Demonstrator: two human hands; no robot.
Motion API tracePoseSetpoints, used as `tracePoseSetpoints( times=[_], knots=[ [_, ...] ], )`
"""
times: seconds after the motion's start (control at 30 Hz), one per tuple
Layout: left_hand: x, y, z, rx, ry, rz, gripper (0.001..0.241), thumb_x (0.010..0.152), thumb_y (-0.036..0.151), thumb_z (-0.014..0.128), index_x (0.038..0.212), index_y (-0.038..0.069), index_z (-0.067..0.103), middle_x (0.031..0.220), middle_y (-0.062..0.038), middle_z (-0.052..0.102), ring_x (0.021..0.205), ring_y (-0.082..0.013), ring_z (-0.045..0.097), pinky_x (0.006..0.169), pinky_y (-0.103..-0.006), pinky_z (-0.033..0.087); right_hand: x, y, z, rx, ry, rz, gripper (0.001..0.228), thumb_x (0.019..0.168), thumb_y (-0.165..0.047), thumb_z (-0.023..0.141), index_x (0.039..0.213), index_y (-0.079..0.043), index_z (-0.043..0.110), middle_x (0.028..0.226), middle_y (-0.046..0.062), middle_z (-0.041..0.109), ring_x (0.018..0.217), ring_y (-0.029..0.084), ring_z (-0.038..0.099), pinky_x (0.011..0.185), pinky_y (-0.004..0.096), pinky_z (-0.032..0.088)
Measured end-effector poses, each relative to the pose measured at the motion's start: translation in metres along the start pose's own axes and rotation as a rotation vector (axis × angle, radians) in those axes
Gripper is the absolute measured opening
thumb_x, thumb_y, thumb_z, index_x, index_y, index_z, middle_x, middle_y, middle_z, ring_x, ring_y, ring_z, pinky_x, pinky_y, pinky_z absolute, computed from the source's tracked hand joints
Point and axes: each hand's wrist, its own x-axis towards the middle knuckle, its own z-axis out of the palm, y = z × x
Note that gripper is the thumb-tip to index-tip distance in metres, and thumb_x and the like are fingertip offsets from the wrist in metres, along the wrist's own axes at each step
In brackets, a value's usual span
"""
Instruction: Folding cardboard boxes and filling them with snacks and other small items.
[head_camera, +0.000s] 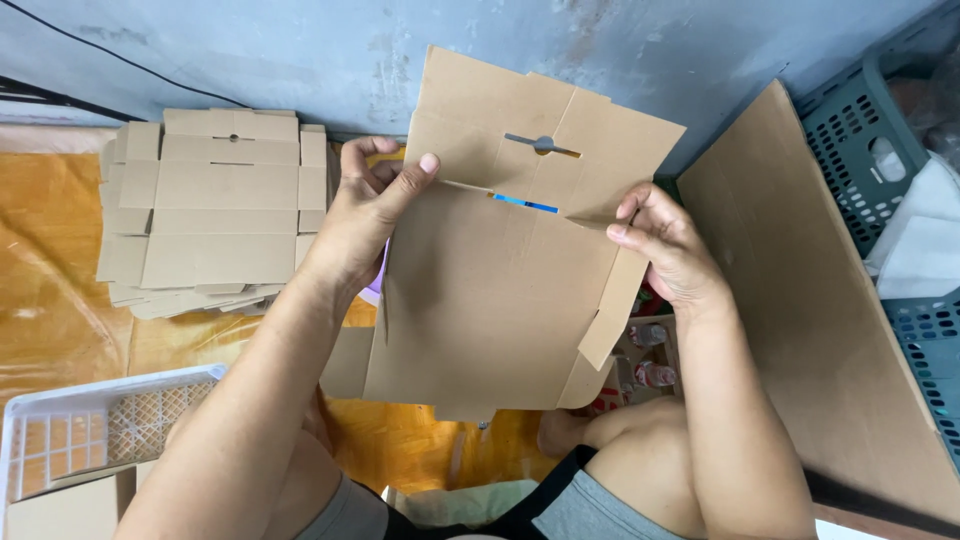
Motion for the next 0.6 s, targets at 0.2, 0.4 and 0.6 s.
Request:
tracePoseSetpoints(
  times=[0.2,0.4,0.6],
  knots=[
    [0.002,0.004,0.005,0.021,-0.012,-0.022,0.055,0.095,0.036,0.077,0.139,0.009,0.058,0.106,-0.01,0.064,0.094,-0.0223,0.073,0.079,-0.041,0.066,0.004,0.021,-0.009,0.044,0.13,-0.045,0.04,0.085,-0.006,0.078,0.111,-0.018,0.049,0.102,-0.008,0.053,0.091,0.005,0.063,0.083,0.02,0.051],
    [-0.007,0.022,0.019,-0.027,0.012,-0.017,0.034,0.094,0.034,0.077,0.117,0.012,0.067,0.098,-0.005,0.065,0.089,-0.0196,0.073,0.077,-0.0389,0.067,0.006,0.003,0.009,0.092,0.26,-0.131,0.053,0.092,-0.008,0.078,0.123,-0.02,0.037,0.12,-0.004,0.056,0.096,0.004,0.058,0.09,0.02,0.048],
    [0.001,0.007,0.011,-0.024,0.035,-0.026,0.033,0.092,0.038,0.08,0.103,0.01,0.065,0.087,-0.002,0.065,0.081,-0.0172,0.074,0.069,-0.0346,0.067,-0.004,-0.038,0.05,0.08,0.176,-0.054,0.077,0.091,-0.008,0.075,0.157,-0.019,0.037,0.128,0.006,0.066,0.106,0.013,0.071,0.092,0.028,0.06]
  ],
)
